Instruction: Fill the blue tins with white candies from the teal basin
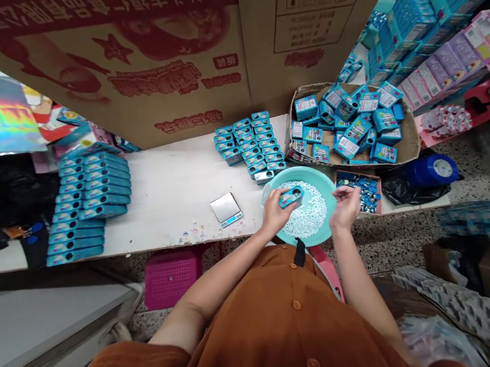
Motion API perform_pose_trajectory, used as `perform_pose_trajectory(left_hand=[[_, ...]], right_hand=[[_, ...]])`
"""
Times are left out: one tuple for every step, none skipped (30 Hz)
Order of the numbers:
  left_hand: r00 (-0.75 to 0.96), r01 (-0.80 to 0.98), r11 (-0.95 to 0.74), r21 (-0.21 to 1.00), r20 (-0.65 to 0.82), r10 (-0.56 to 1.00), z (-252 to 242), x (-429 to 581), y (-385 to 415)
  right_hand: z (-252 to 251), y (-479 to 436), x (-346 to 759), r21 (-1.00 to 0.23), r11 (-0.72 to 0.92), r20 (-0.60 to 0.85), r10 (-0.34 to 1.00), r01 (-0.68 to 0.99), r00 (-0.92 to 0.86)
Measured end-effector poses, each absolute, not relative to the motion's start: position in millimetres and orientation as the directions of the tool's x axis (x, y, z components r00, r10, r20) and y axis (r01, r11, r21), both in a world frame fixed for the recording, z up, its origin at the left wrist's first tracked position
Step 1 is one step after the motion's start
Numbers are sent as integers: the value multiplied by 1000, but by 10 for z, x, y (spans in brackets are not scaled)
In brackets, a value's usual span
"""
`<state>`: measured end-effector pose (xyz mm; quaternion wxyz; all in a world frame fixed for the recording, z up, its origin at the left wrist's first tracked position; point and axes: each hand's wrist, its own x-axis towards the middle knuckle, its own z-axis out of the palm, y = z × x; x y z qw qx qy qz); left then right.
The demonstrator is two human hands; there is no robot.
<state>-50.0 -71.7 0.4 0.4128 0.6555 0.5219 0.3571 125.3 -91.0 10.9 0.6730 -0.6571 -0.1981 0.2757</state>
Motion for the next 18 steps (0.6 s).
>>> perform_pose_trajectory(left_hand=[[186,403,-106,909,32,982,-16,-588,-708],[191,408,-114,906,38,981,-36,-674,-704],[209,405,-134,905,51,977,-52,-757,-705],[230,393,-155,907,66,971,-66,-832,-710],[246,378,-167,910,75,966,-75,-897,-719],[255,365,-170,915,77,964,-81,-952,-731],[259,356,-166,920,73,963,-82,-997,-745],[260,349,-159,923,67,963,-79,-1033,-760],[261,344,-152,927,61,964,-74,-1061,-775],[260,339,-145,930,56,964,-66,-1083,-789],[255,336,-137,932,50,966,-58,-1099,-803],[248,335,-128,933,44,968,-49,-1109,-814],[239,339,-118,933,36,970,-42,-1115,-824],[227,345,-106,932,27,973,-35,-1115,-832],[213,355,-93,930,17,977,-30,-1110,-837],[197,366,-79,927,6,980,-25,-1098,-840],[180,377,-65,924,-4,984,-20,-1080,-841],[163,389,-51,920,-15,986,-14,-1056,-840]], right_hand=[[-14,-984,1320,-994,-96,-96,642,-44,760],[-150,-1062,1375,-982,-188,-119,672,13,731],[-293,-1138,1414,-953,-296,-177,724,68,667],[-437,-1205,1436,-899,-412,-258,770,146,584],[-577,-1258,1442,-821,-504,-335,806,269,488],[-709,-1293,1435,-742,-546,-396,825,389,403],[-831,-1312,1417,-692,-557,-432,829,458,356],[-942,-1314,1390,-654,-556,-450,831,513,326],[-1042,-1304,1355,-634,-553,-454,832,540,319],[-1134,-1286,1312,-624,-555,-452,830,550,325],[-1217,-1267,1261,-609,-558,-452,828,563,332],[-1293,-1249,1201,-591,-560,-449,826,581,340],[-1361,-1236,1131,-568,-560,-447,826,604,345],[-1420,-1230,1053,-543,-554,-447,827,631,341],[-1468,-1230,969,-521,-543,-454,830,659,324],[-1505,-1236,885,-504,-527,-469,833,684,295],[-1531,-1245,804,-498,-510,-487,834,701,260],[-1545,-1255,733,-509,-500,-509,831,700,224]])
